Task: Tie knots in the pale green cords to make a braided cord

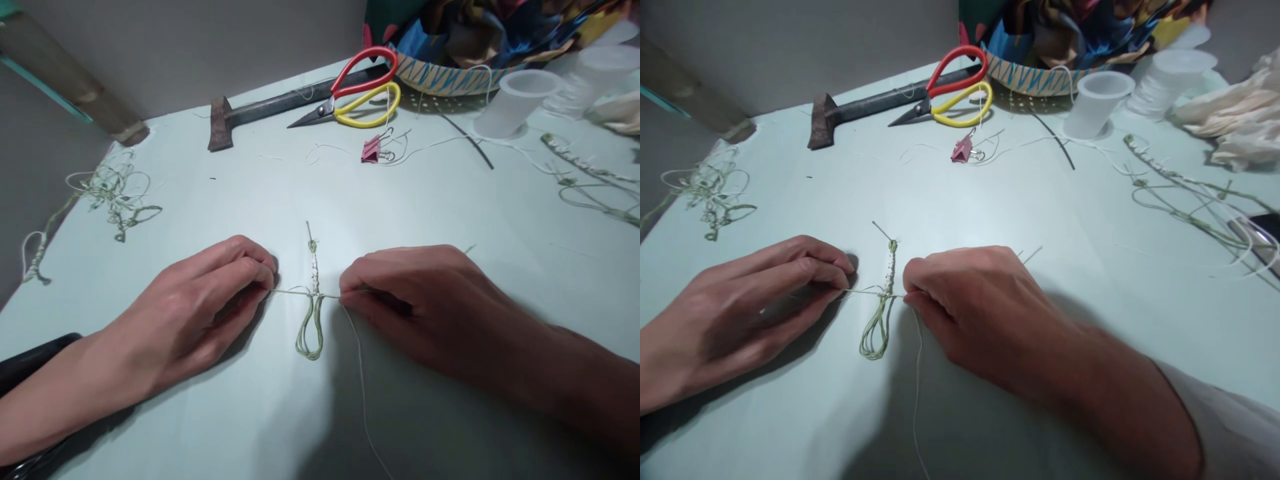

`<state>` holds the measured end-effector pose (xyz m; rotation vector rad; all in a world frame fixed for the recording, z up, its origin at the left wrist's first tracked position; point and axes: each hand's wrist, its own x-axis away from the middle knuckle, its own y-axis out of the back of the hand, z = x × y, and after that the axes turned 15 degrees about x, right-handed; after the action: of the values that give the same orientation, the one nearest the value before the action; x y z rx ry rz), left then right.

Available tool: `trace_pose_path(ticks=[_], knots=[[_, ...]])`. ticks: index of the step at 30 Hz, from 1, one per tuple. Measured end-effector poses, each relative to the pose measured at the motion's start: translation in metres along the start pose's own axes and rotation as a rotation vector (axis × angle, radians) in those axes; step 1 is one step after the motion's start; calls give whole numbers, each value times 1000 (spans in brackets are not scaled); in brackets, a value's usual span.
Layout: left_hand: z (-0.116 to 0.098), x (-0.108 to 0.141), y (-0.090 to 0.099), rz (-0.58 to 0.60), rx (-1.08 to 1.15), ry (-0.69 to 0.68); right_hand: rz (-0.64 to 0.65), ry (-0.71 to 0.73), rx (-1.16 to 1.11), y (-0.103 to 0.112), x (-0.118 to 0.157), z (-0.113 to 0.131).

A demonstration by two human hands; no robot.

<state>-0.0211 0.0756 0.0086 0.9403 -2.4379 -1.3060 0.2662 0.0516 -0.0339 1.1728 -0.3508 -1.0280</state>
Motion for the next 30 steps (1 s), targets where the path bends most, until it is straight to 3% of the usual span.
trace_pose_path(ticks=[9, 19, 30], knots=[[1, 1, -7, -158, 37, 141, 19, -12, -41, 0, 0, -1], [-5, -1, -26, -85, 14, -87, 34, 3, -22, -1, -1, -3], [-6, 10, -26, -82, -18, -120, 62, 16, 21, 1, 1, -2]])
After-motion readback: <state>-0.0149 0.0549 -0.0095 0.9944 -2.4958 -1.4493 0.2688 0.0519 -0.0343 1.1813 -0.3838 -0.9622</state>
